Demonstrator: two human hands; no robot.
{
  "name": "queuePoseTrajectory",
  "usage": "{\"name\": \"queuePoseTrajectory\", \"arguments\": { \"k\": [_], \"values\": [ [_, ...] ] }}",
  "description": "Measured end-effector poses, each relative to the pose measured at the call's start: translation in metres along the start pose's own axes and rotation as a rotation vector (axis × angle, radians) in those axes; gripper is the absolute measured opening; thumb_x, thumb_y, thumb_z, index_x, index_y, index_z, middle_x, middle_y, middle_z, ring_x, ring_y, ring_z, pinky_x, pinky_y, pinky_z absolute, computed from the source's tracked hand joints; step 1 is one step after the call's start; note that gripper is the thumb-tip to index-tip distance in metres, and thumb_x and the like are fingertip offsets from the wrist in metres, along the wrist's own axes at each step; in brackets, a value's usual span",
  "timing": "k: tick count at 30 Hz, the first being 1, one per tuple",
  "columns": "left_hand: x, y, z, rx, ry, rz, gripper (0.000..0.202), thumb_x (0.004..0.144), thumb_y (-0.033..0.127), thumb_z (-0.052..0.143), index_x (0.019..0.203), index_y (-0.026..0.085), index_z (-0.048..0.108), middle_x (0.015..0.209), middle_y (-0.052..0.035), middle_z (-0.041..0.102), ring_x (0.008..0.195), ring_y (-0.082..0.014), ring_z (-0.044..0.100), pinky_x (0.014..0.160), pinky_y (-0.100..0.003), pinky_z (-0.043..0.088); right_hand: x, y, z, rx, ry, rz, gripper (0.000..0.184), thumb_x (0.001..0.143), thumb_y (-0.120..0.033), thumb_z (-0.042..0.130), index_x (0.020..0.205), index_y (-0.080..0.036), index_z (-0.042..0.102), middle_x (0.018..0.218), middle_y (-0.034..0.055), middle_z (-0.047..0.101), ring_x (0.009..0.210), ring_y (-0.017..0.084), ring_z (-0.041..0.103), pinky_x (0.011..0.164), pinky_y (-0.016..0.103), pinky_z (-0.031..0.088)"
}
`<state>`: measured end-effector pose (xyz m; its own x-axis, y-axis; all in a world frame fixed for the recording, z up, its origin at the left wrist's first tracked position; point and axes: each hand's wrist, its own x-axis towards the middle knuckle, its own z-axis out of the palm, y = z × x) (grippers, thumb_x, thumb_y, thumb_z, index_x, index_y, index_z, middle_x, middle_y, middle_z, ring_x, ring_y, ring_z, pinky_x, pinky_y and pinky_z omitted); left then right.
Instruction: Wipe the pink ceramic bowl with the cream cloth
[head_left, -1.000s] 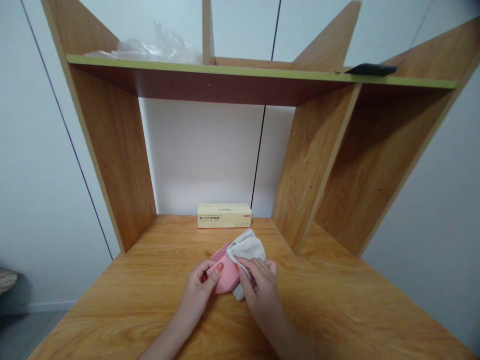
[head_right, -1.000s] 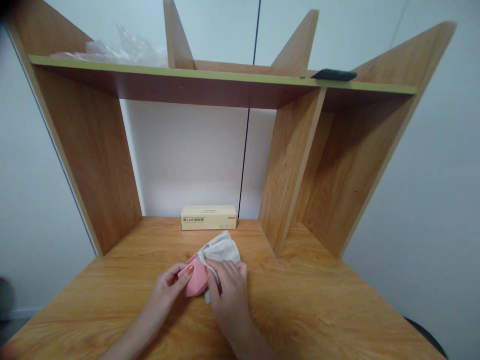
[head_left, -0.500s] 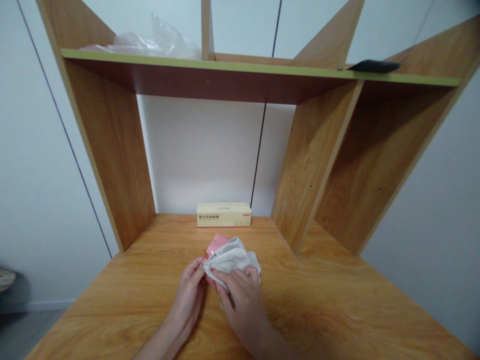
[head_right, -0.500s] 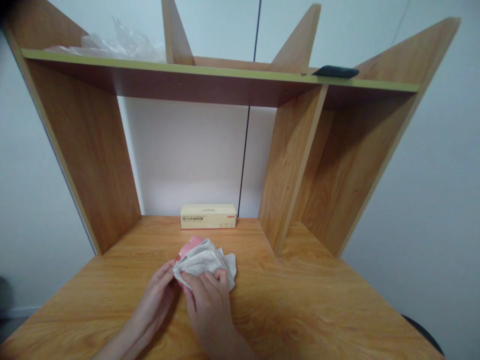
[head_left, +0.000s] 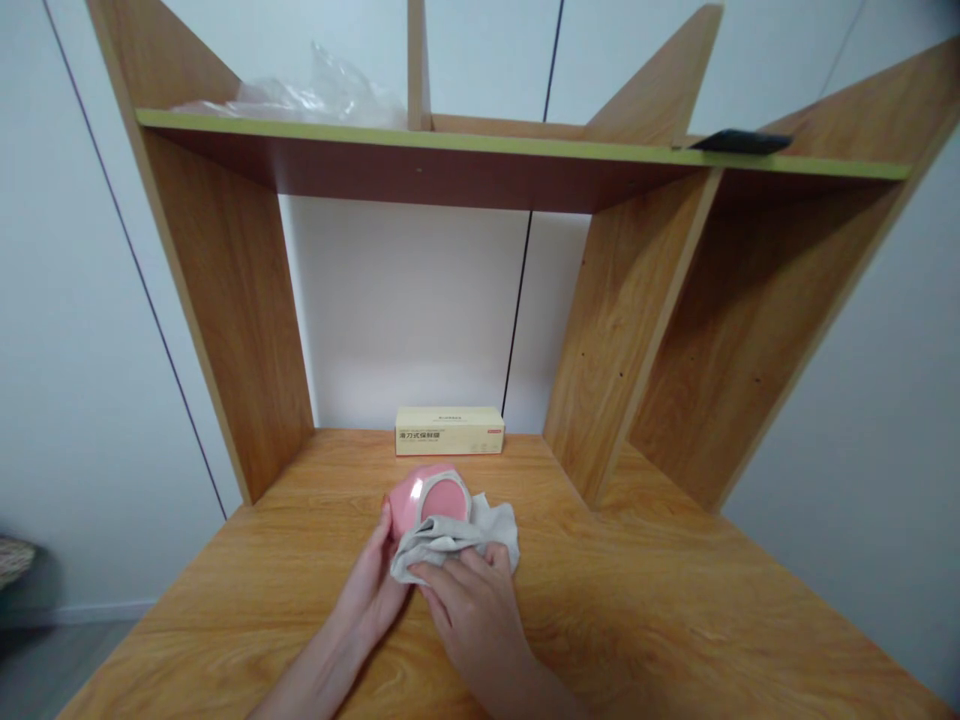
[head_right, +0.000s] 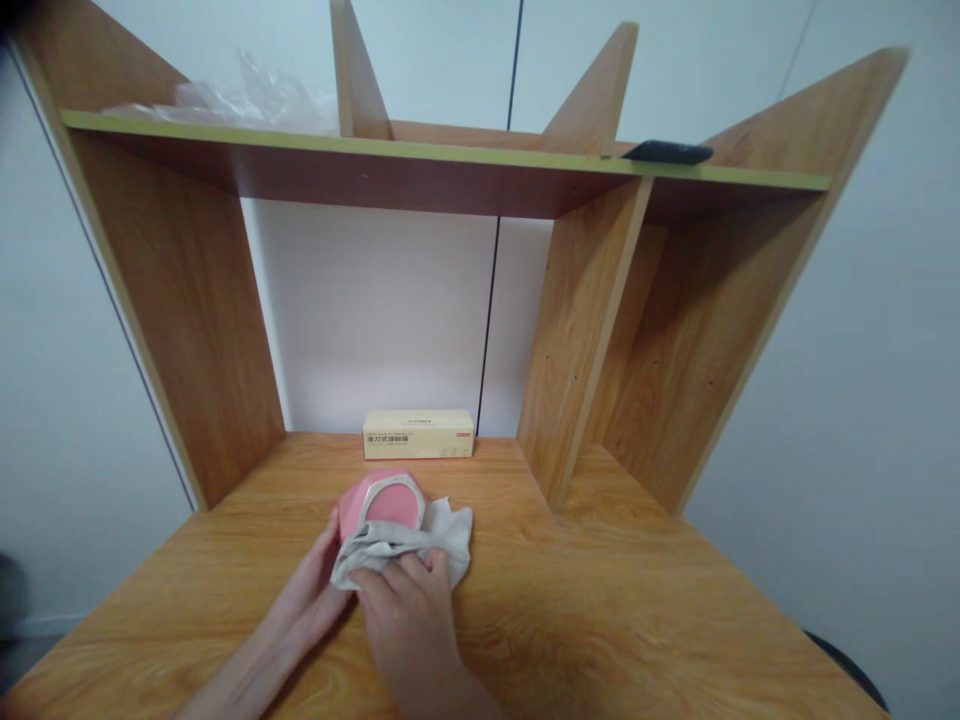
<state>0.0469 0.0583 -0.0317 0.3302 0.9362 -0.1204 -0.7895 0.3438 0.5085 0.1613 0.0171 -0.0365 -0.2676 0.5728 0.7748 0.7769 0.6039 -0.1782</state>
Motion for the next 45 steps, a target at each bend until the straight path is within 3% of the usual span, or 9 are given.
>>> {"name": "queuePoseTrajectory", "arguments": {
  "k": [5,12,17,22,30,36,45],
  "values": [
    [0.0,0.003,-0.003,-0.047,-0.056,-0.009,0.028,0.081,0.034,0.05,0.084,0.009,0.063,0.069,-0.0059,0.067,0.058,-0.0143,0.061,0.063,-0.026,0.05,-0.001,-0.001,-0.001,0.037,-0.067,0.014,0.016,0.081,-0.02,0.051,0.087,-0.031,0.06,0.077,-0.0079,0.069,0.07,0.014,0.051,0.063,0.032,0.019],
    [-0.001,0.017,-0.006,-0.097,-0.043,0.01,0.028,0.082,0.032,0.048,0.098,0.013,0.061,0.085,-0.0074,0.069,0.082,-0.0209,0.063,0.083,-0.036,0.046,0.001,0.0,-0.007,0.048,-0.206,0.104,0.018,0.077,-0.014,0.054,0.078,-0.03,0.061,0.075,-0.0083,0.068,0.076,0.013,0.051,0.064,0.031,0.019],
    [-0.003,0.027,-0.004,-0.169,0.055,0.064,0.024,0.084,0.027,0.045,0.09,0.015,0.064,0.083,-0.0069,0.069,0.077,-0.0191,0.064,0.085,-0.039,0.046,-0.002,0.008,-0.006,-0.012,-0.163,0.206,0.017,0.069,-0.01,0.058,0.064,-0.026,0.061,0.067,-0.005,0.066,0.072,0.016,0.051,0.066,0.032,0.02],
    [-0.004,0.028,-0.003,-0.156,0.073,0.066,0.022,0.082,0.026,0.047,0.087,0.015,0.065,0.081,-0.007,0.069,0.074,-0.019,0.064,0.083,-0.039,0.047,-0.005,0.016,-0.001,-0.032,-0.12,0.279,0.018,0.068,-0.011,0.058,0.057,-0.024,0.059,0.059,-0.0038,0.064,0.065,0.016,0.051,0.064,0.031,0.021],
    [-0.004,0.029,-0.003,-0.135,0.147,0.149,0.019,0.081,0.022,0.048,0.091,0.015,0.062,0.077,-0.0043,0.068,0.07,-0.0161,0.063,0.08,-0.034,0.048,-0.004,0.024,-0.002,-0.038,-0.04,0.345,0.015,0.071,-0.014,0.056,0.06,-0.023,0.06,0.062,-0.0009,0.064,0.065,0.017,0.051,0.063,0.03,0.025],
    [-0.007,0.022,-0.002,-0.084,0.146,0.082,0.015,0.08,0.022,0.05,0.078,0.013,0.062,0.066,-0.0017,0.066,0.059,-0.0145,0.062,0.073,-0.032,0.05,-0.005,0.036,-0.002,0.113,0.01,0.447,0.017,0.076,-0.02,0.049,0.082,-0.027,0.063,0.063,-0.0018,0.06,0.058,0.015,0.049,0.061,0.029,0.031],
    [-0.006,0.016,0.0,0.0,0.239,0.203,0.02,0.077,0.018,0.054,0.097,0.018,0.059,0.076,0.0011,0.066,0.063,-0.0105,0.063,0.074,-0.025,0.051,-0.005,0.047,0.007,0.661,0.045,0.631,0.02,0.079,-0.037,0.043,0.08,-0.021,0.056,0.05,-0.0041,0.054,0.046,0.012,0.047,0.048,0.024,0.035]
  ]
}}
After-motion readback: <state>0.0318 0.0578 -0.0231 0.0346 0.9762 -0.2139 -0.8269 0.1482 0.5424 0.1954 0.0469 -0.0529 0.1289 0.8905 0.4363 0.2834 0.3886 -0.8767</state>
